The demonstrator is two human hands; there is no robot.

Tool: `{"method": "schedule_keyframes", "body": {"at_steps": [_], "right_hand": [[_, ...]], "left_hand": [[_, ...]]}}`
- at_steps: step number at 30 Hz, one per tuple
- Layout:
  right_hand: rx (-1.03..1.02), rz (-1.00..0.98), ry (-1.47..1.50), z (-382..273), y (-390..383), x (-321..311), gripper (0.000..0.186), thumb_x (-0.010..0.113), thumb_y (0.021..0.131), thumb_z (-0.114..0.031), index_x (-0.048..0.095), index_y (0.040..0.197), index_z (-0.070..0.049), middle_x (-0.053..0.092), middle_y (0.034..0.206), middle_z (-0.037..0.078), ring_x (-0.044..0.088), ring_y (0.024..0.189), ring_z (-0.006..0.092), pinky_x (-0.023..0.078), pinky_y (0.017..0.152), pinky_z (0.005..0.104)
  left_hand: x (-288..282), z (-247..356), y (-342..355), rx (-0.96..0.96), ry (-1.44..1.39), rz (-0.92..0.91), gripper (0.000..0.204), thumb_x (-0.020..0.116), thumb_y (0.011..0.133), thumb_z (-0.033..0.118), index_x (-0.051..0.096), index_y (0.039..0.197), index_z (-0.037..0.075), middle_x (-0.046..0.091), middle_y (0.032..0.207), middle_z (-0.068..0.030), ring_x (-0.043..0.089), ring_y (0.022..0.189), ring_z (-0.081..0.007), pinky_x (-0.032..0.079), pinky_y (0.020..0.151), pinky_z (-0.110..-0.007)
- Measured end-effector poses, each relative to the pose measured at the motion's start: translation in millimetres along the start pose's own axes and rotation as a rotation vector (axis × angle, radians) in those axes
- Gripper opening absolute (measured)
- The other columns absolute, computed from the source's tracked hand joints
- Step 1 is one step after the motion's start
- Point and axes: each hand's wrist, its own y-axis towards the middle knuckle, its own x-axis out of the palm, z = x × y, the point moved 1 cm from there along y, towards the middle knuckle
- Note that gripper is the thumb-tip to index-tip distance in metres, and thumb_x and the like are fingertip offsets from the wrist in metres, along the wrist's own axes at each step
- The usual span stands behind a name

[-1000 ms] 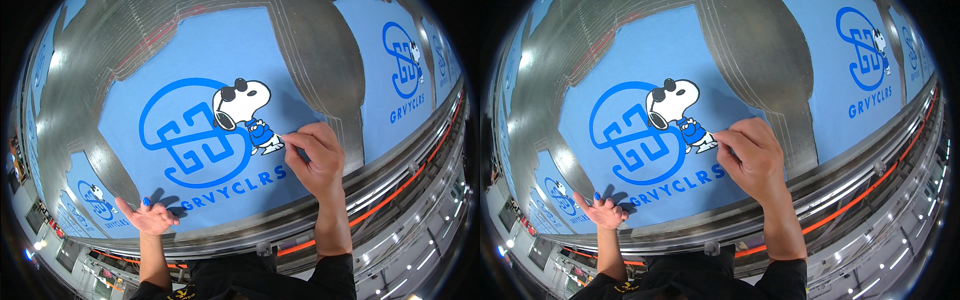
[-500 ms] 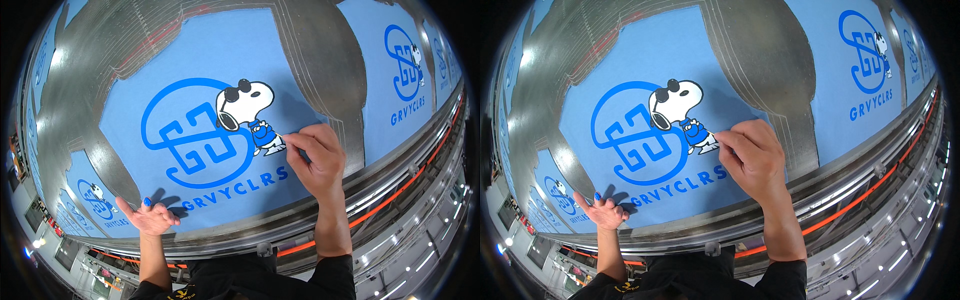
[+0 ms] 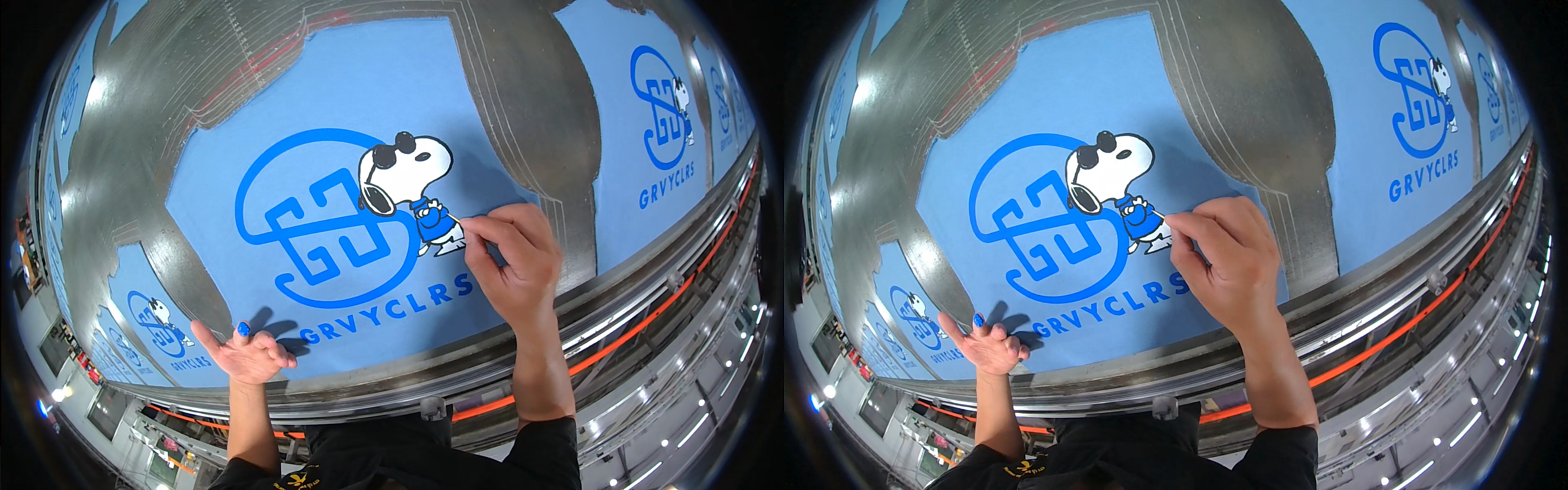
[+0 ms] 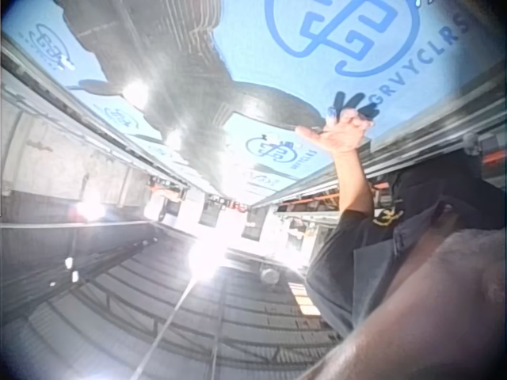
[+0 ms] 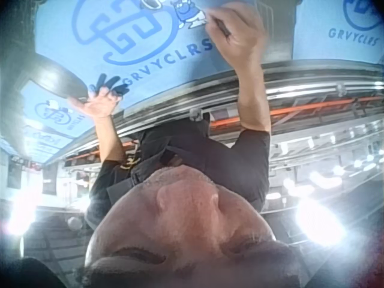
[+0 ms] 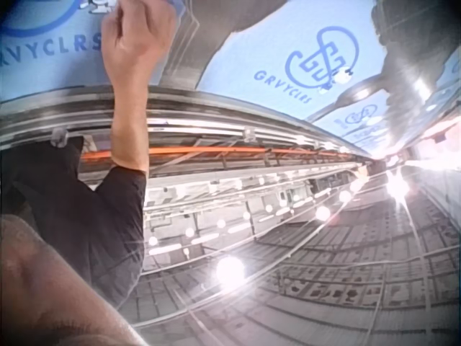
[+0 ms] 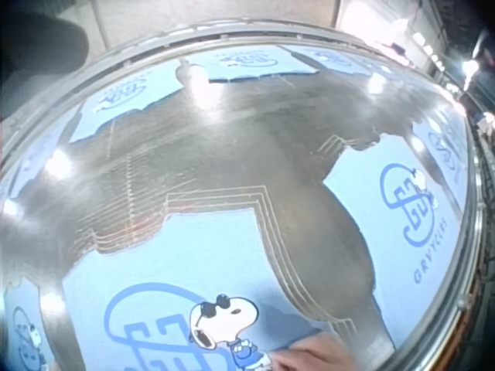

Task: The person paints a cartoon dog character onto a large, curved, metallic surface using a small brush and blue paint. They carefully fill in the details of the character's body and clothing while standing on a narrow track.

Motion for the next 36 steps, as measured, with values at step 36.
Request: {"method": "schedule_keyframes", "body": {"at_steps": [36], "right_hand": [[0.155, 0.012, 0.064, -4.6, 8.0, -2.4, 0.013, 0.070, 0.087, 0.003, 0.074, 0.097, -0.002, 0.064, 0.089, 0.007, 0.062, 0.087, 0.0152, 0.050, 0.078, 0.0268]], "left_hand": [[4.3, -0.4, -1.1, 0.153, -0.124, 0.024, 0.115, 0.014, 0.084, 0.092, 0.019, 0.161, 0.006, 0.024, 0.160, -0.0317, 0.037, 0.139, -0.0545, 0.019, 0.118, -0.062]]}}
